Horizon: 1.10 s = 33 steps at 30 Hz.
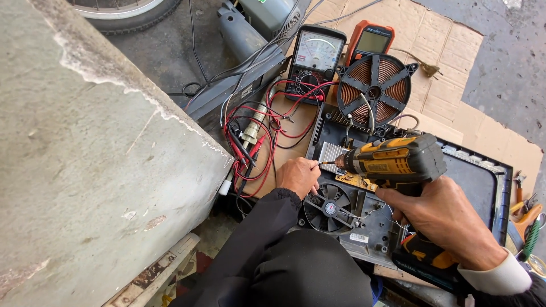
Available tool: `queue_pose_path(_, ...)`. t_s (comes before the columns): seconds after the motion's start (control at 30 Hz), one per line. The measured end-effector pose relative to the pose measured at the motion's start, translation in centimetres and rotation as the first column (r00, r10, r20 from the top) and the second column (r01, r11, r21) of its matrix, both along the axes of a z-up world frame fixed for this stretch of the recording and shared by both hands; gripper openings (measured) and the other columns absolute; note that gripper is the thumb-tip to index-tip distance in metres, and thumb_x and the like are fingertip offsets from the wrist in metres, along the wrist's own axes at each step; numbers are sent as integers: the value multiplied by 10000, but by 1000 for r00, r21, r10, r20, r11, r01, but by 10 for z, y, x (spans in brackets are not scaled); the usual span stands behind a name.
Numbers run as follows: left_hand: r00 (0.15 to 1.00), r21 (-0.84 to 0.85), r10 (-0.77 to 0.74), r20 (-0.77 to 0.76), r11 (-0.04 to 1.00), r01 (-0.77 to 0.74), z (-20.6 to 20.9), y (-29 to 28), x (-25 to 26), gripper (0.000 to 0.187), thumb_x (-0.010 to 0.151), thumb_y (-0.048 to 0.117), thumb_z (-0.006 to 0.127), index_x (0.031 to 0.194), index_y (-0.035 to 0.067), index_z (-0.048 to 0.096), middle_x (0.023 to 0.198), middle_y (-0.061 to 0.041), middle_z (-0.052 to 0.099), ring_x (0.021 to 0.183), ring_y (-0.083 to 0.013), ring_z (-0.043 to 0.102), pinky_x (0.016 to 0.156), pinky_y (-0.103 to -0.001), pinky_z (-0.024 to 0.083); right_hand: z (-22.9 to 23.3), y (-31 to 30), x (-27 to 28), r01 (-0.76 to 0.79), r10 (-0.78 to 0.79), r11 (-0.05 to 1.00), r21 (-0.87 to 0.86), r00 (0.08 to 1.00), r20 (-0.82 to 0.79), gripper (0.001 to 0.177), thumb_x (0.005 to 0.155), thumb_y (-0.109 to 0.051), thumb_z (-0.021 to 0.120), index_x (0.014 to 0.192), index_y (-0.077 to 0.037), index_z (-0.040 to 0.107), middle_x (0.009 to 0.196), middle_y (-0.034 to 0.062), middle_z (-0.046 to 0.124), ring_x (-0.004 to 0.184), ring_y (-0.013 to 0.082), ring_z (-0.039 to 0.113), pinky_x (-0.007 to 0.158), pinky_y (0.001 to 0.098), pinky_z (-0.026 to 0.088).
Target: The person opens a microwave oven, removes the cover, and uses a power drill to unscrew and remove a heatsink from the circuit board. They then reattach the fan assembly and connect wires to a multimeter to test the components.
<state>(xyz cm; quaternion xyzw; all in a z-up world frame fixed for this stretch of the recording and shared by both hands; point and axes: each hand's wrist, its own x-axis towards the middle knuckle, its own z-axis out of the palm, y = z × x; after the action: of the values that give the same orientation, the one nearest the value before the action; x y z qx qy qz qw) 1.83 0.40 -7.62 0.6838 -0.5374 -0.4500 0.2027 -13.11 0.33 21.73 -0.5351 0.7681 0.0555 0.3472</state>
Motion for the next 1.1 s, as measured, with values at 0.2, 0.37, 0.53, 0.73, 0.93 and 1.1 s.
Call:
queue_pose_path(0.2,1000,16,-8,-23,1000,9,-19,-1,-3,362,1080,275,573,848,218,844,622,54,772,637,-103,781,649,-298,659,-7,-2,-4,-18,18,1000,3,997,-69,356,949,-347,784,1224,-184,942,668,138,771,679,198,604,714,378,503)
queue_pose_path(0.37,998,-22,-24,-57,999,23,-29,-2,-6,443,1093,259,561,696,198,749,569,71,740,563,-84,747,542,-279,595,-3,-2,1,-12,18,999,53,993,-113,340,959,-369,785,1117,-132,971,675,138,784,657,196,606,681,391,524)
queue_pose_path(0.53,1000,-6,-6,-14,1000,6,-2,-1,-1,439,1080,254,573,663,194,696,569,69,732,575,-98,747,589,-306,629,-11,-5,-4,-77,82,996,35,983,-167,385,926,-437,791,1087,-123,945,710,130,806,759,187,593,783,396,525)
queue_pose_path(0.73,1000,12,-10,-1,1000,10,-3,-2,0,376,1071,284,574,768,202,783,619,44,766,639,-132,776,664,-330,649,-6,-9,4,-165,172,985,51,966,-191,444,909,-456,773,1128,-89,893,772,97,628,793,233,490,769,420,505)
queue_pose_path(0.93,1000,46,-15,-12,999,16,17,-2,3,400,1070,277,550,755,210,787,586,77,751,636,-104,775,697,-303,648,0,-22,17,-373,389,921,111,893,-228,448,927,-467,720,1204,-124,798,965,139,865,824,343,756,818,426,580)
queue_pose_path(1.1,999,88,-34,-28,995,36,26,-2,5,418,1080,277,533,739,194,761,576,84,745,602,-89,759,727,-291,640,-3,-32,21,-441,457,889,122,864,-211,501,923,-463,730,1325,-168,780,993,148,882,847,349,799,830,434,605)
